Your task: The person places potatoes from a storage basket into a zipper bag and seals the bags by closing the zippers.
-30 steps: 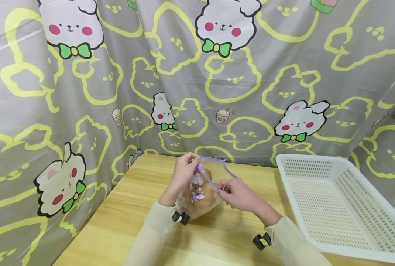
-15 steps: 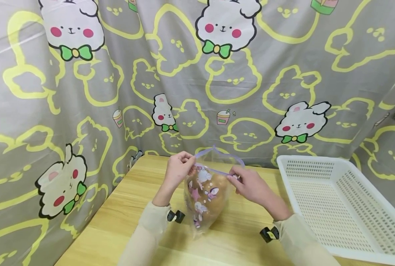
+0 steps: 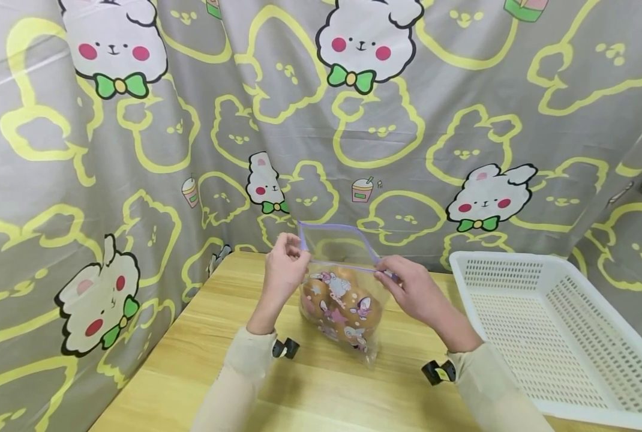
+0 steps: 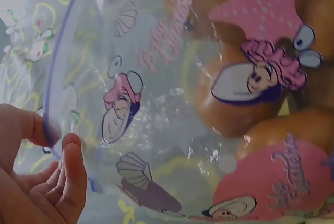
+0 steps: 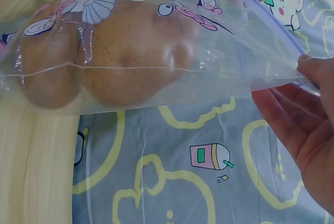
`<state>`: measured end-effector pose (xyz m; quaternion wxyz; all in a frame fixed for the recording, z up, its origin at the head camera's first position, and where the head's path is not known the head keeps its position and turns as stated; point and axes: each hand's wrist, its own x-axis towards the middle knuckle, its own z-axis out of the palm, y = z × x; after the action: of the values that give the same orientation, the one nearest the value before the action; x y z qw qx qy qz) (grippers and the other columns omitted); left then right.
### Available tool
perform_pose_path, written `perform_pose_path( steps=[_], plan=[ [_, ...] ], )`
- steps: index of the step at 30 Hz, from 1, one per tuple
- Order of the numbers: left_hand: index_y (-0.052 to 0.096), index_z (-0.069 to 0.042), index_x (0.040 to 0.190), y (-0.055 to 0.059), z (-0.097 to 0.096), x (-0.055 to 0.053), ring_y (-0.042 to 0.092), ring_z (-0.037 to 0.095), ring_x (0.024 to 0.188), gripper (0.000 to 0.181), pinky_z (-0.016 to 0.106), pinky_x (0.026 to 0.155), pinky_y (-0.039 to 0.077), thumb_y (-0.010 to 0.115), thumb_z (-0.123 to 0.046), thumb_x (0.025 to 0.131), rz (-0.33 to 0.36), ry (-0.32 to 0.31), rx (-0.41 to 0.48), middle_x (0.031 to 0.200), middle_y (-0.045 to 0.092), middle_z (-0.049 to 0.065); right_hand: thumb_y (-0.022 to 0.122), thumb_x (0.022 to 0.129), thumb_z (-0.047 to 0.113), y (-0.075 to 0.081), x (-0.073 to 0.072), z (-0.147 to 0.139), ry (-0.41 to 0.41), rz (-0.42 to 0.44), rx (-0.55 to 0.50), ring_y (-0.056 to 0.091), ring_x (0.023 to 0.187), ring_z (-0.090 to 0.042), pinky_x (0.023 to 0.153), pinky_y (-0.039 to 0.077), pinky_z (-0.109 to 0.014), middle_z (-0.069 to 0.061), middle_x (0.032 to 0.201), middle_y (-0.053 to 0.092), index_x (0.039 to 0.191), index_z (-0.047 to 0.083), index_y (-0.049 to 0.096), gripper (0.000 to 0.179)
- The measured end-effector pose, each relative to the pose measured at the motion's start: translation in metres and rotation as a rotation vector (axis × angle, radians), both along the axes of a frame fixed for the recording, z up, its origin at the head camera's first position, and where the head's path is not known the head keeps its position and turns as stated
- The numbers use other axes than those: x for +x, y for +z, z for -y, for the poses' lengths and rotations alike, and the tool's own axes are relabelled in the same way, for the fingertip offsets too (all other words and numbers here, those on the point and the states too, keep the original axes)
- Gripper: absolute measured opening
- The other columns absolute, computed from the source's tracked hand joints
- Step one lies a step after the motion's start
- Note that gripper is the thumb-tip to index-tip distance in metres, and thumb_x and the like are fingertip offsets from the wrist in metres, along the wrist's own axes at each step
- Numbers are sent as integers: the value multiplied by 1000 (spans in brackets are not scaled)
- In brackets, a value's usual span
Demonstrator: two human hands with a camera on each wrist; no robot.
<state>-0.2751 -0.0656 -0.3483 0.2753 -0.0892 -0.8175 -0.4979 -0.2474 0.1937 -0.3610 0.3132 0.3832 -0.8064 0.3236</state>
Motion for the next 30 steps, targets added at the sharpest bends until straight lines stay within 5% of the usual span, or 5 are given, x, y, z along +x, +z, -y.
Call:
perform_pose_path(
  steps=[5,13,20,25,30],
  plan=[
    [63,-9,109,-2,2,-4,52,10,59,33,25,52,45,59,-9,76,-126,1,-178,81,54,0,70,76,-12,2,0,-1,-8,2,-32,59,59,-6,49,43,-12,3,75,63,88,10,64,26],
    [71,-11,85,-5,14,-8,52,16,73,15,28,53,45,57,-19,86,-340,43,-398,95,53,3,64,88,1,2,-4,-10,-65,48,-96,63,58,-10,47,45,-14,-1,76,69,90,3,67,4],
    [69,-10,81,-9,26,-18,54,25,100,14,38,79,46,56,-15,84,-593,-23,-580,107,65,7,67,84,-4,-1,-7,-17,-152,132,-180,65,59,-8,45,45,-15,-4,72,69,91,4,69,11],
    [68,-12,87,-12,28,-21,54,24,101,7,36,81,45,62,-15,84,-661,-17,-738,103,67,3,68,83,-4,-6,-10,-22,-205,142,-194,62,58,-6,40,38,-15,-5,71,69,92,3,69,11],
    [67,-12,88,-13,28,-23,54,22,89,4,36,76,43,67,-15,86,-694,37,-763,90,65,1,69,83,-2,-8,-10,-27,-221,200,-190,62,61,-7,43,39,-15,-8,76,70,99,1,68,16]
  ],
)
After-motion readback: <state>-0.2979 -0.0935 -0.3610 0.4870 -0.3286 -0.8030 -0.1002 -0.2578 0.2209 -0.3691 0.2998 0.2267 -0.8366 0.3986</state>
